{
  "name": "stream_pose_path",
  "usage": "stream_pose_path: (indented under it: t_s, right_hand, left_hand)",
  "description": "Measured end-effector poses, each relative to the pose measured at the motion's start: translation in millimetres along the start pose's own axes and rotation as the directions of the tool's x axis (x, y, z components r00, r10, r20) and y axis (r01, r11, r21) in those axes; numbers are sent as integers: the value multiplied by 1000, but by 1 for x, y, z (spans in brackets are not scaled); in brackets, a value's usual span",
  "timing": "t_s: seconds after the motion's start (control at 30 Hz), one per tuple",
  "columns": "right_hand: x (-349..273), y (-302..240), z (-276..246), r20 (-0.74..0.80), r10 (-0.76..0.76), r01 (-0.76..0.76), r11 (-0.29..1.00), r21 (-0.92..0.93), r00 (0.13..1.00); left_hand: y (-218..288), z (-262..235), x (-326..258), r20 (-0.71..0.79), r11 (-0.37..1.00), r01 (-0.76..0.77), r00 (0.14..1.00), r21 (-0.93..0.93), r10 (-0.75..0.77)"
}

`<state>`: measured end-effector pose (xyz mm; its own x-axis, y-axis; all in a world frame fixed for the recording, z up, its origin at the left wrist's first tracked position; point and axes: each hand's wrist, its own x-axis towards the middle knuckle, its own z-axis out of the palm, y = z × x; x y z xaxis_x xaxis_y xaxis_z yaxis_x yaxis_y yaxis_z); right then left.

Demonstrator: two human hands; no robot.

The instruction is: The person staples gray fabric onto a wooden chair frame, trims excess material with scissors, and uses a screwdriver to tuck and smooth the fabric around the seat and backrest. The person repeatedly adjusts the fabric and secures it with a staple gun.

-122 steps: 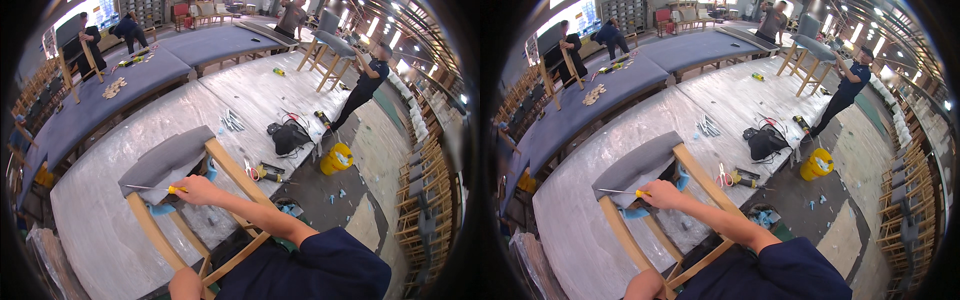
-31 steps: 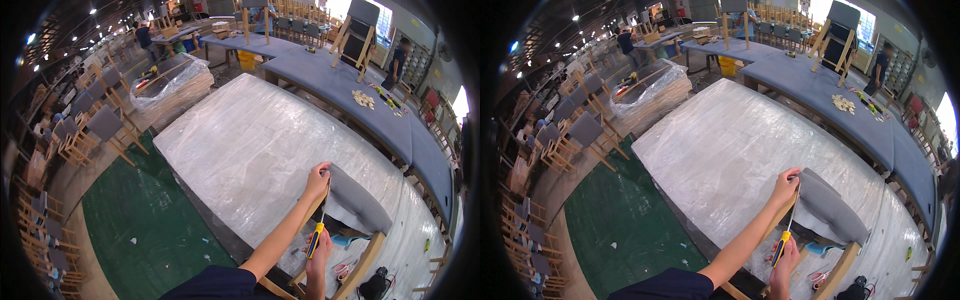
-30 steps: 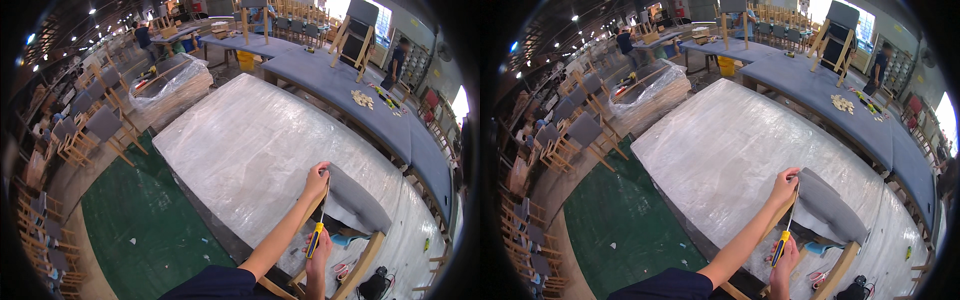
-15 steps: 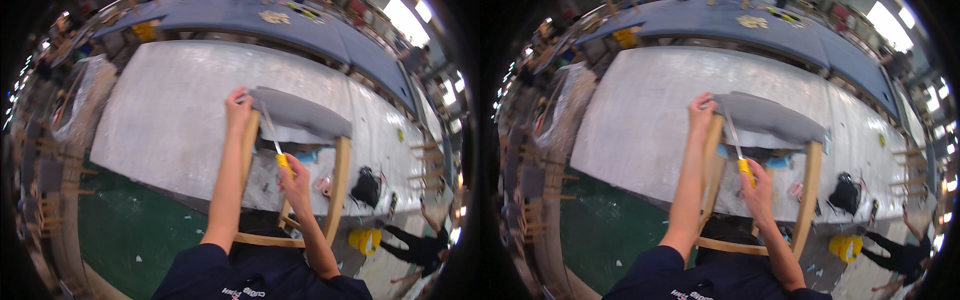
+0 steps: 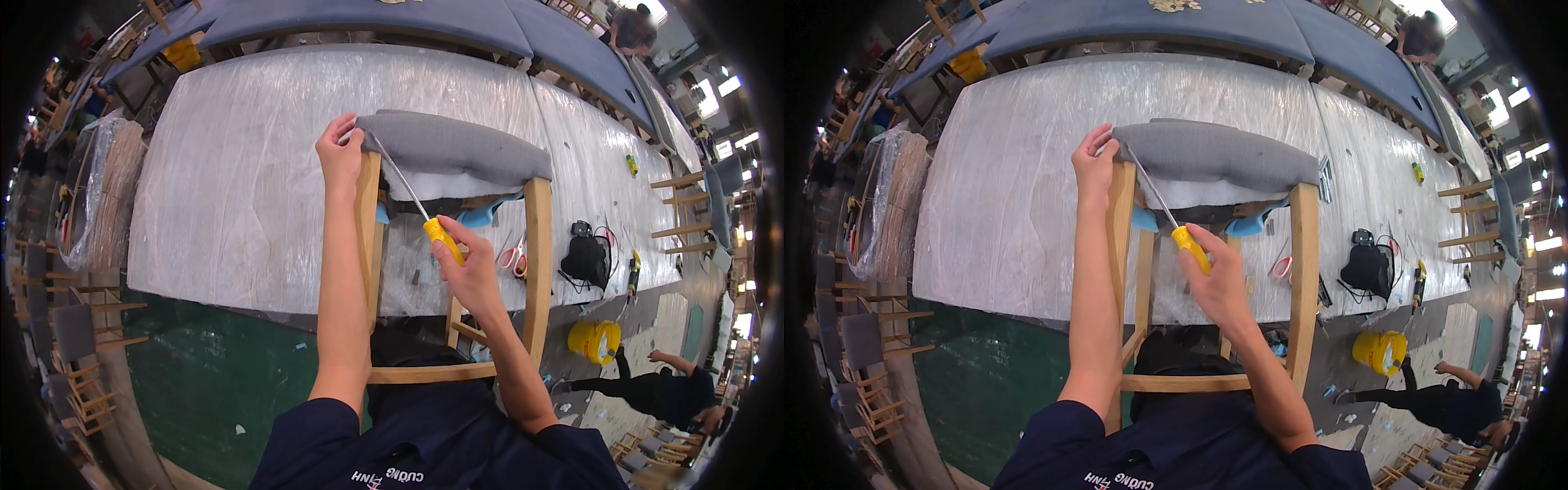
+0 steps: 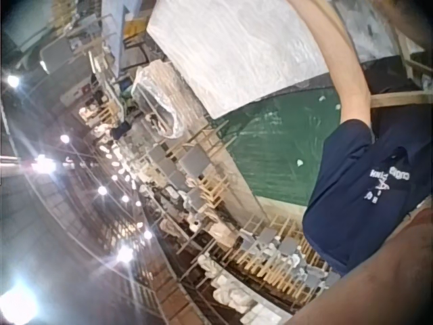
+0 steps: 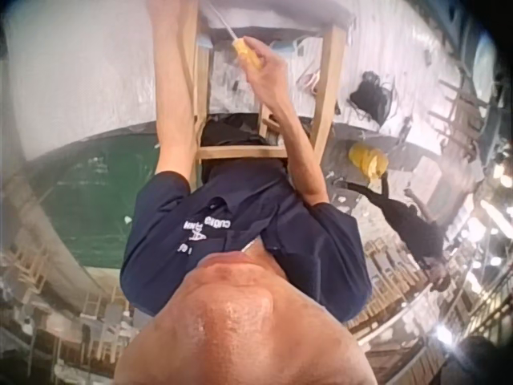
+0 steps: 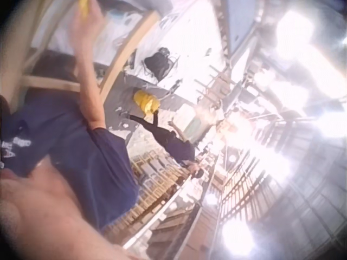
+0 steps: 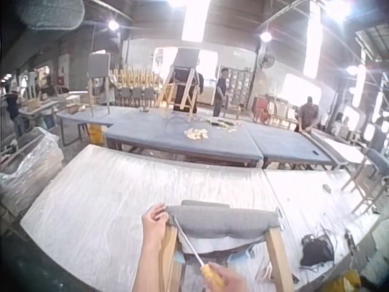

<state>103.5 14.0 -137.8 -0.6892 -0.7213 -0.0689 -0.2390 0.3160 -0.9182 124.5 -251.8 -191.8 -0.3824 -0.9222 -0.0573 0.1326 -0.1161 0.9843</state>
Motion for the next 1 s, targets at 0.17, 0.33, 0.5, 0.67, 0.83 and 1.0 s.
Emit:
stream_pose_path:
  t_s: [0.17, 0.33, 0.5, 0.67, 0.83, 1.0]
  right_hand:
    - [-2, -9, -5, 5, 43, -43, 999, -20, 999]
    - [2, -18, -8, -4, -35, 34, 986, -163, 999]
    - [4, -29, 5, -46, -138, 123, 962, -242, 989]
    - [0, -12, 32, 70, 145, -148, 988, 44, 987]
    - [6, -20, 35, 499, 332, -598, 500, 626, 800]
    - [14, 0, 15, 420, 333, -519, 702, 488, 845]
  left_hand:
    - [0, 4, -1, 12, 1000, 19, 1000, -14, -19]
    - [-5, 3, 2, 3, 1000, -23, 1000, -6, 23]
    - [-9, 2, 4, 3, 999, -39, 999, 1, 39]
    - [-10, 5, 5, 6, 999, -33, 999, -15, 33]
    - [-11, 3, 5, 16, 999, -39, 999, -13, 39]
    - [-4, 6, 2, 32, 996, -75, 997, 41, 74]
